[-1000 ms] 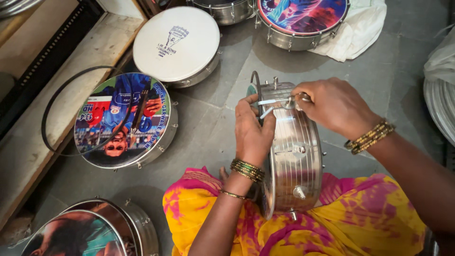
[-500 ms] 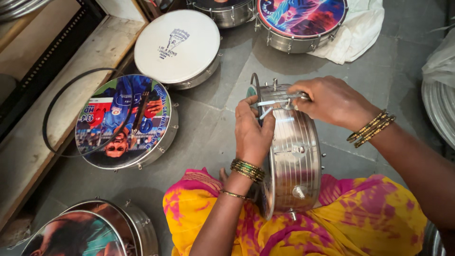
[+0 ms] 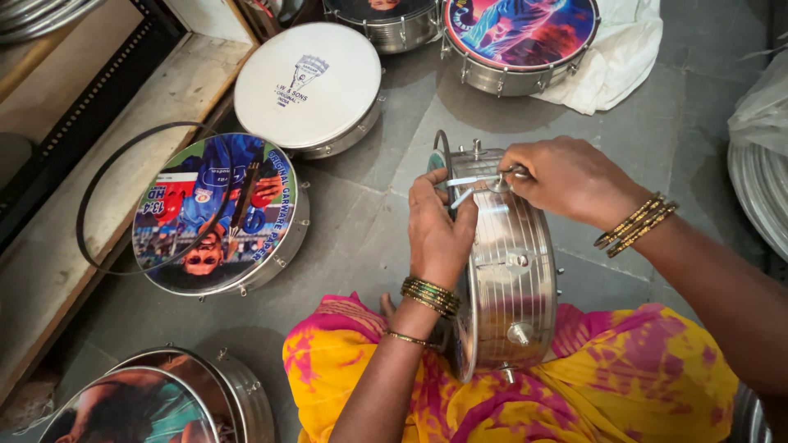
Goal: The person assembles a drum by placing the head on the shell, positioning the metal rim, and tightening screws around the edge with a wrench. The person then picks up the assembled drum and moves it toward other completed drums on the floor.
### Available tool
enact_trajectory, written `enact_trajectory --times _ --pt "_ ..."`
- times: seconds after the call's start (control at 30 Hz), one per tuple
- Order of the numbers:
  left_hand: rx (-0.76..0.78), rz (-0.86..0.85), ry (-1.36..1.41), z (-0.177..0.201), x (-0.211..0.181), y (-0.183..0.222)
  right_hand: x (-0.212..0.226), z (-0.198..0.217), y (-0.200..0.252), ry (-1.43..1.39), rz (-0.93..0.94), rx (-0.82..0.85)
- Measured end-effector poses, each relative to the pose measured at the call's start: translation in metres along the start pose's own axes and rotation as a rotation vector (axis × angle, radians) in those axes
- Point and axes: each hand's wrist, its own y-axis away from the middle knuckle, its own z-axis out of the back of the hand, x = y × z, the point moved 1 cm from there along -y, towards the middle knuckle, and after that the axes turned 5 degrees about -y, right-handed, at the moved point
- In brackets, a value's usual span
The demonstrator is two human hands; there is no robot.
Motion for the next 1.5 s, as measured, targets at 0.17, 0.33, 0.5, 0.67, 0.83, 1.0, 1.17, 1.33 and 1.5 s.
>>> enact_trajectory --times 0.17,0.33,0.5,0.67,0.83,1.0,1.17,1.33,1.5 --pt "-0.011 0.001 0.007 0.000 -0.001 0.000 -0.001 -0.002 0.000 -0.016 -0.037 0.011" --pt "-0.004 0.012 0.012 -0.001 -0.001 0.000 0.000 -0.005 0.003 -0.038 -0.004 -0.027" --pt "0.010 0.039 0.003 -0.001 -0.004 -0.001 0.001 -0.003 0.007 -0.003 -0.078 0.004" --pt "-0.009 0.023 0.006 -0.001 -0.003 0.001 0.016 -0.002 0.026 0.100 -0.060 0.006" --pt "-0.012 -0.004 0.024 -0.002 0.003 0.001 0.019 0.004 0.054 -0.007 0.125 -0.155" --pt "-0.016 -0.025 0.011 -0.006 -0.002 0.001 0.007 -0.003 0.031 0.038 0.068 -0.221" --pt "-0.017 0.003 0.013 0.001 -0.001 0.000 0.015 -0.027 0.054 0.100 0.087 -0.219" --pt "-0.015 -0.021 -0.006 -0.003 0.002 0.002 0.004 -0.026 0.069 0.031 0.082 -0.263" --pt "-0.025 -0.017 0.000 -0.007 -0.003 0.000 -0.002 -0.019 0.031 -0.024 0.096 -0.291"
